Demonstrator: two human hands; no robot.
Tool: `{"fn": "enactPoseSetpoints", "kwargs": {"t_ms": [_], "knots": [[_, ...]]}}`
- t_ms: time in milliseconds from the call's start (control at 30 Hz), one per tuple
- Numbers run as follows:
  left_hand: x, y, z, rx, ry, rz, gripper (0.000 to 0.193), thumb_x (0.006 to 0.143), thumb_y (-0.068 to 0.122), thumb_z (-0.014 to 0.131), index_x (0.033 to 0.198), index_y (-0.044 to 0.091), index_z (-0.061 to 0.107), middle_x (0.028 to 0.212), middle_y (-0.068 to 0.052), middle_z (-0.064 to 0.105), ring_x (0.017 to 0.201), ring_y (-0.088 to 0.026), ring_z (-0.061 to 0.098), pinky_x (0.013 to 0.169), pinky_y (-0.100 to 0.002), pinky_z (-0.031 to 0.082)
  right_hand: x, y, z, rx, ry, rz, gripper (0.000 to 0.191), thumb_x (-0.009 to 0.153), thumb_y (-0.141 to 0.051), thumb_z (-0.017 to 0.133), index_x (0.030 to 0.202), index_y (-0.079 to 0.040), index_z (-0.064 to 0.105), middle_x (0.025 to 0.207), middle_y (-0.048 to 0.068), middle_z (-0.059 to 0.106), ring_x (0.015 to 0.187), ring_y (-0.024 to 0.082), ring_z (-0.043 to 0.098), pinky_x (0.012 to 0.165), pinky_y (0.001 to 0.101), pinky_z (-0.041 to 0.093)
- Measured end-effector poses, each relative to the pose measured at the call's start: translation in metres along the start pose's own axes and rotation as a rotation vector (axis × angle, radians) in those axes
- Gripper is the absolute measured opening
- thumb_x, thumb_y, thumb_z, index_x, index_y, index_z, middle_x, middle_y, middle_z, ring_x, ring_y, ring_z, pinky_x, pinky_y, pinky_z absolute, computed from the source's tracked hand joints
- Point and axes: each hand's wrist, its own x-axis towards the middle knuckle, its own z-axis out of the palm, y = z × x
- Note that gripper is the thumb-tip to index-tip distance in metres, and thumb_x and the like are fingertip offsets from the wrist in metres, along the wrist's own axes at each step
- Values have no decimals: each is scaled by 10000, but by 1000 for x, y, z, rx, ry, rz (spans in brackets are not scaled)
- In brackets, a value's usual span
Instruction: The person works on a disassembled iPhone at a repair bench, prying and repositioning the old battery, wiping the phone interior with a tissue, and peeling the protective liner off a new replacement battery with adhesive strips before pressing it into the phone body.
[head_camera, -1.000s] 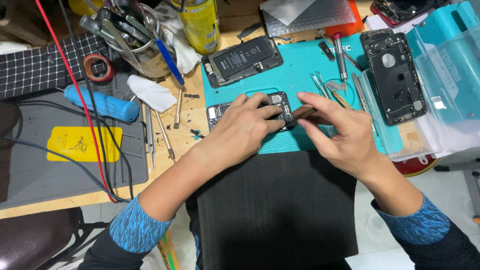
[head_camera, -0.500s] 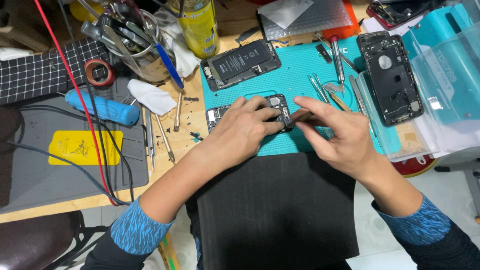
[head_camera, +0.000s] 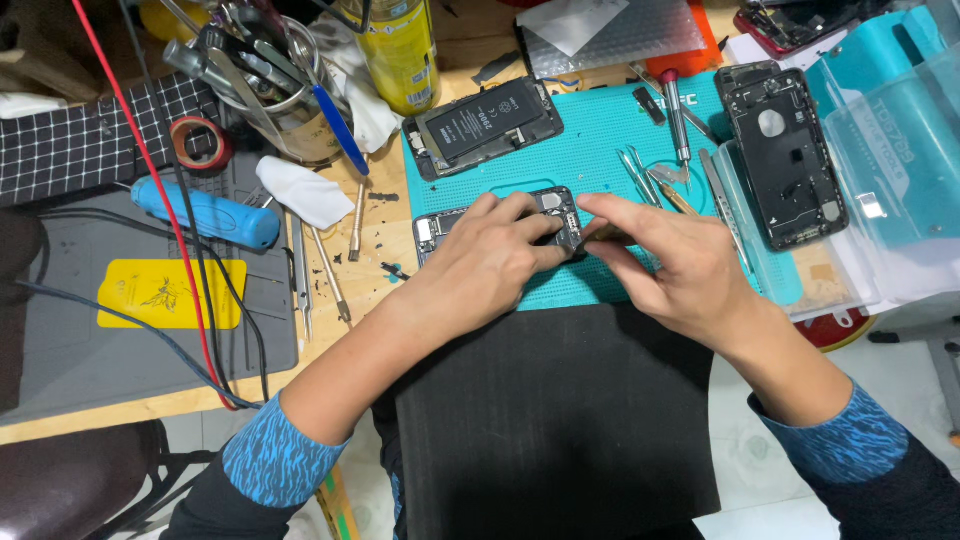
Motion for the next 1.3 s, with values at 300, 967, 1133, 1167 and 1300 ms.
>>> {"fn": "enactPoseSetpoints", "kwargs": {"t_ms": [300,967,1133,1167,1300], "knots": [[1,0,-1,-5,3,-1,345,773,44,649,1080,106,794,1210,-78,713,1122,-270,591,884,-407,451,0,-2,-1,2,5,7,469,903,25,765,1344,-40,619,1037,118,767,914,219,776,764,297,599],[3,1,-2,10,-12,-8,361,794,47,654,1119,118,794,1184,-76,724,1099,-266,596,880,-404,452,0,-2,2,-117,58,-28,449,910,-31,818,1310,-14,613,992,124,751,872,231,758,745,316,587],[3,0,-2,8,-18,-5,370,791,50,651,1126,118,791,1191,-74,725,1085,-260,596,867,-399,451,-3,0,5,-149,95,-31,445,911,-43,833,1302,-29,620,981,106,754,868,216,757,742,312,583],[3,-1,-2,7,-24,-5,369,792,51,651,1126,118,791,1189,-73,725,1084,-260,597,864,-398,451,-4,0,6,-150,97,-32,445,913,-45,834,1303,-31,620,983,105,754,868,214,757,742,311,583],[3,-1,-2,15,-20,-4,360,798,58,656,1126,114,794,1179,-77,724,1087,-263,596,859,-400,450,-5,0,6,-197,98,-44,448,901,-64,857,1286,-24,631,946,106,745,809,228,735,699,325,562]]}}
